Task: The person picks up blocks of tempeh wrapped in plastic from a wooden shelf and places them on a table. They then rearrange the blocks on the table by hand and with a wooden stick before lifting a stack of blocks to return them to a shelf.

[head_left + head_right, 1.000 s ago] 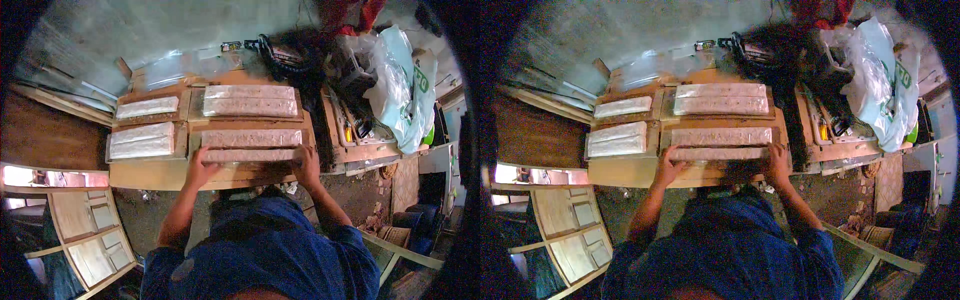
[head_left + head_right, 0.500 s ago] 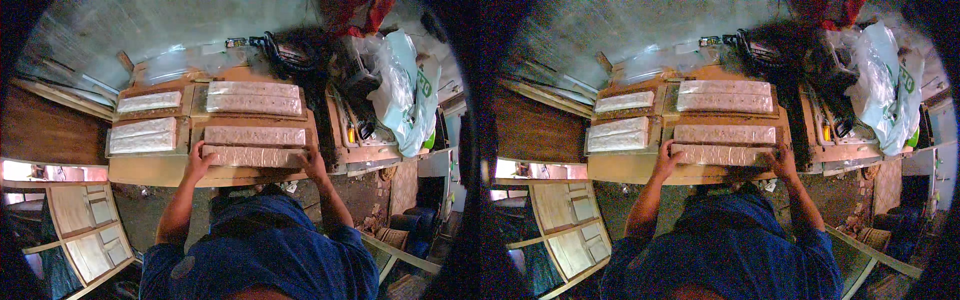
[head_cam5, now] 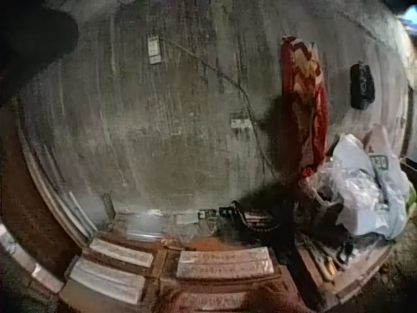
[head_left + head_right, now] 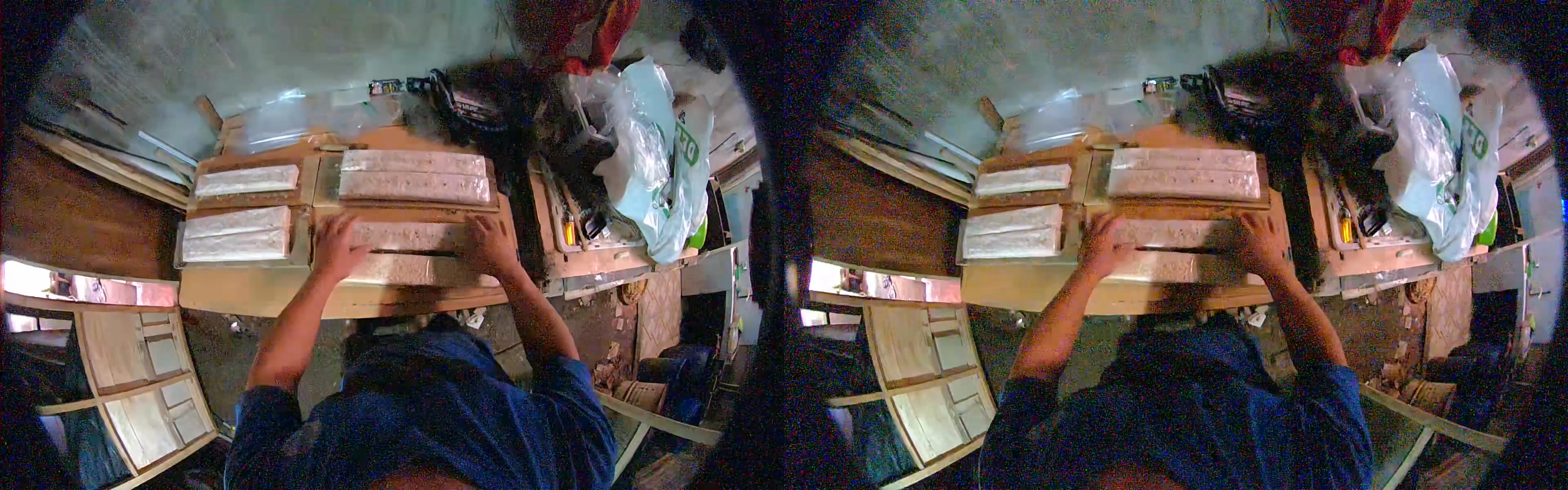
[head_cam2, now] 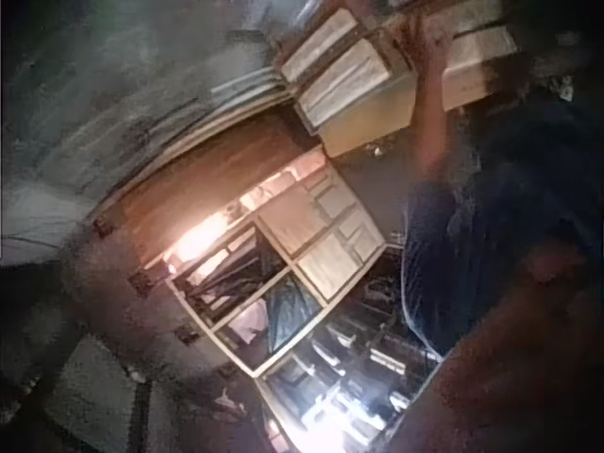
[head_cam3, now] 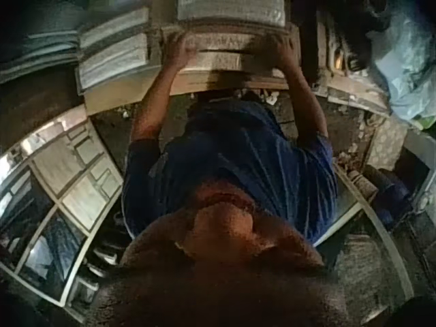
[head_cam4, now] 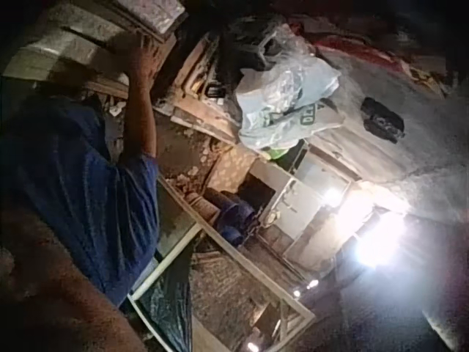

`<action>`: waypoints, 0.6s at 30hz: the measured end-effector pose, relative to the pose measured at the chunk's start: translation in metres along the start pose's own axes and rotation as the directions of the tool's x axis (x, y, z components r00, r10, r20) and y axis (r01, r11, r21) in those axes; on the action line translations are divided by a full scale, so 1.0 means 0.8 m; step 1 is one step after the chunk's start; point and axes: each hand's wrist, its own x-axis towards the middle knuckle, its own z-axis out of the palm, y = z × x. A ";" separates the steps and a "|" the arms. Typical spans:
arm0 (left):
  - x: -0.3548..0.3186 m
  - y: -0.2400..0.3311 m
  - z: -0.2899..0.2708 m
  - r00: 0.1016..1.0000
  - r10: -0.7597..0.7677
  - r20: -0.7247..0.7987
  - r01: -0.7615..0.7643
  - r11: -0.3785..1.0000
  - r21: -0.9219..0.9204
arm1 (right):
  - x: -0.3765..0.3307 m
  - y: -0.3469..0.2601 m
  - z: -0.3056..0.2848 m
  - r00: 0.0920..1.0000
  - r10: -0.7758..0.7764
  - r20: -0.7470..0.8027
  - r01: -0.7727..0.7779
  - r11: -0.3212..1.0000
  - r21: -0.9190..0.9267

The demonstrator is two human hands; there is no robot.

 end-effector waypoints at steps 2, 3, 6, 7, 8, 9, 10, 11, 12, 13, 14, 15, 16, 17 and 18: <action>0.005 -0.007 0.006 0.999 0.008 0.054 -0.008 1.000 0.002 | 0.022 -0.022 -0.018 0.981 -0.001 0.196 0.000 1.000 0.007; 0.005 -0.014 0.009 0.997 0.006 0.080 -0.007 1.000 0.005 | 0.034 -0.037 -0.033 0.953 0.020 0.303 -0.021 1.000 0.001; 0.019 -0.014 0.018 0.992 0.006 0.124 -0.005 1.000 -0.004 | 0.036 -0.025 -0.033 0.937 0.036 0.347 -0.045 0.999 0.018; 0.020 -0.013 0.018 0.990 -0.004 0.141 0.003 1.000 0.007 | 0.038 -0.025 -0.034 0.939 0.035 0.342 -0.038 0.999 0.003; 0.023 -0.015 0.019 0.987 -0.022 0.162 0.022 1.000 0.002 | 0.040 -0.025 -0.034 0.941 0.033 0.337 -0.031 0.999 -0.011; 0.027 -0.017 0.020 0.982 -0.040 0.182 0.041 0.999 -0.002 | 0.042 -0.025 -0.035 0.943 0.032 0.332 -0.025 0.999 -0.026; 0.030 -0.019 0.024 0.977 -0.057 0.205 0.060 0.998 -0.008 | 0.042 -0.021 -0.028 0.950 0.016 0.310 -0.010 1.000 -0.021; 0.033 -0.019 0.025 0.975 -0.054 0.216 0.059 0.998 -0.015 | 0.043 -0.015 -0.021 0.958 0.001 0.287 0.004 1.000 -0.016; 0.036 -0.019 0.027 0.973 -0.051 0.225 0.057 0.998 -0.022 | 0.042 -0.009 -0.014 0.965 -0.014 0.263 0.018 1.000 -0.012; 0.034 -0.022 0.027 0.970 -0.061 0.235 0.068 0.997 -0.023 | 0.044 -0.020 -0.020 0.960 0.011 0.281 0.001 0.999 -0.041; 0.033 -0.023 0.026 0.970 -0.077 0.230 0.079 0.997 -0.002 | 0.048 -0.041 -0.040 0.954 0.036 0.297 -0.016 0.997 -0.071; 0.030 -0.023 0.026 0.970 -0.094 0.225 0.091 0.996 0.020 | 0.051 -0.054 -0.049 0.948 0.062 0.311 -0.031 0.994 -0.101; 0.033 -0.016 0.024 0.971 -0.093 0.221 0.088 0.996 0.034 | 0.048 -0.051 -0.046 0.952 0.071 0.296 -0.042 0.994 -0.102; 0.036 -0.010 0.021 0.968 -0.088 0.237 0.075 0.995 0.062 | 0.044 -0.049 -0.040 0.956 0.080 0.282 -0.052 0.993 -0.103; 0.038 -0.006 0.017 0.964 -0.083 0.252 0.062 0.994 0.090 | 0.041 -0.046 -0.037 0.960 0.087 0.268 -0.061 0.993 -0.104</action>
